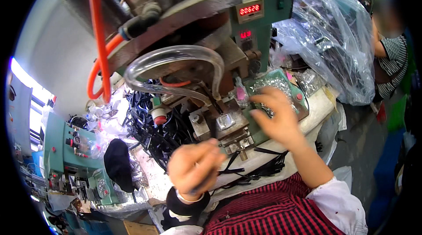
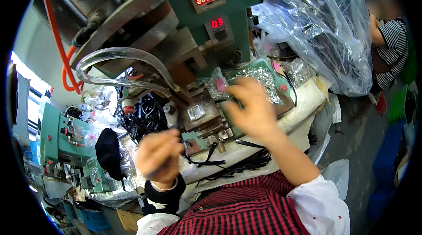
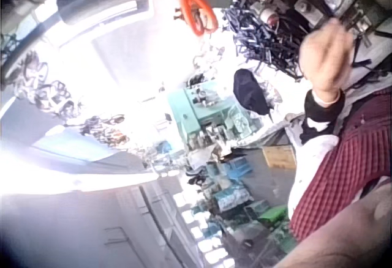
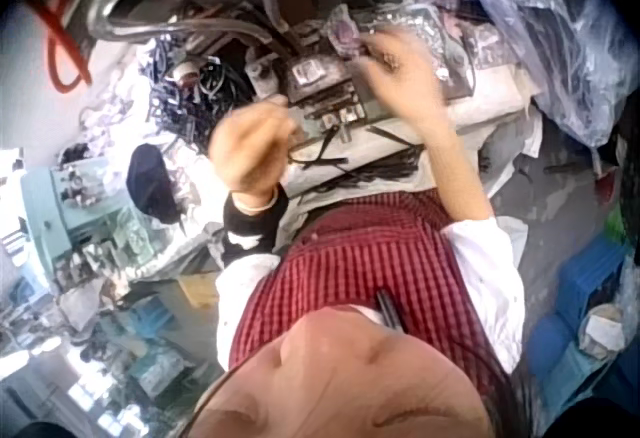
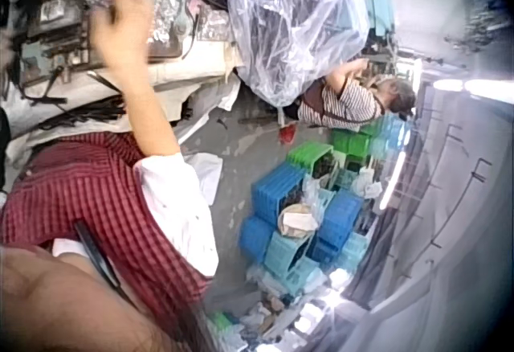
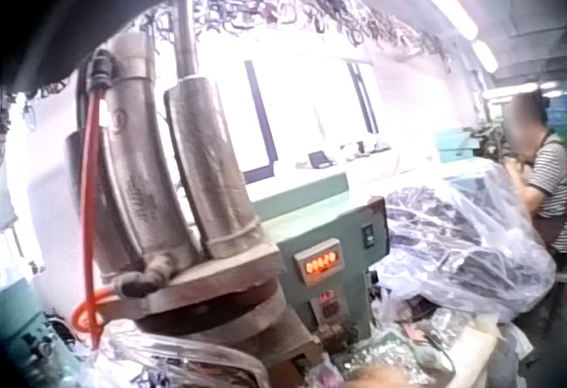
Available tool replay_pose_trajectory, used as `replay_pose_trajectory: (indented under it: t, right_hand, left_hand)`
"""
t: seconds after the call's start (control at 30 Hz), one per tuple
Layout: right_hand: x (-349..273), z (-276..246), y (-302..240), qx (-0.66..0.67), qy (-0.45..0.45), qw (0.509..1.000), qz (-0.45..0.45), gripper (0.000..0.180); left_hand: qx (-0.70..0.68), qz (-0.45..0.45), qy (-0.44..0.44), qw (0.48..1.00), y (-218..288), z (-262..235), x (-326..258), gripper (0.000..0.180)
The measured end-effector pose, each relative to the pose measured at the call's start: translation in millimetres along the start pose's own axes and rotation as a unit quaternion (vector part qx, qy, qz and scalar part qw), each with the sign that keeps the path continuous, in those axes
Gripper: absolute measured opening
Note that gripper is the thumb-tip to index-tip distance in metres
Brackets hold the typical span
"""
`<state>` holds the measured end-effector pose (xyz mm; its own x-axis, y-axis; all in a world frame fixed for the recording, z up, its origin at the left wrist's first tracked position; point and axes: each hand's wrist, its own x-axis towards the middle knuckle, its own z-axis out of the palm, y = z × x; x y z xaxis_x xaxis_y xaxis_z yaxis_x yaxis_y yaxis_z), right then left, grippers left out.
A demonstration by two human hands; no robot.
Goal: The person repeatedly picks black cords and small metal pieces, inserts them into a press machine, and removes the assembled items. The person places the finished cords into a plastic bag and continues the cycle.
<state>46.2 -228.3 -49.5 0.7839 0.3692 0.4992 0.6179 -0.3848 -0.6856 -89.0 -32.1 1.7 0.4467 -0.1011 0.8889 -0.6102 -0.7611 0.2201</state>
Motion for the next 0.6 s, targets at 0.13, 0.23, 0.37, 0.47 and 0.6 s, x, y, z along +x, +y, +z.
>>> replay_pose_trajectory:
  t: [0.13, 0.23, 0.37, 0.47, 0.6]
  right_hand:
    - [-27.2, -3.2, 66.7, -0.274, 0.041, 0.959, 0.053, 0.023]
    - [-15.2, -4.3, 80.4, -0.199, 0.079, 0.977, -0.002, 0.017]
    - [-2.1, -0.5, 81.6, -0.13, 0.051, 0.986, 0.089, 0.017]
    - [-13.3, 6.7, 100.0, -0.145, 0.109, 0.983, 0.022, 0.014]
    - [-5.3, 3.3, 81.9, -0.173, 0.09, 0.98, -0.032, 0.009]
  left_hand:
    - [0.081, 0.074, -0.098, 0.989, 7.0, 22.1, -1.4, 0.025]
    - [0.081, 0.099, -0.083, 0.988, -6.4, 36.6, -11.0, 0.024]
    - [0.089, 0.115, -0.064, 0.987, -16.7, 38.1, -19.4, 0.027]
    - [0.065, 0.112, -0.034, 0.991, -18.6, 43.0, -19.5, 0.028]
    - [0.066, 0.071, -0.031, 0.995, -8.8, 40.8, -23.3, 0.029]
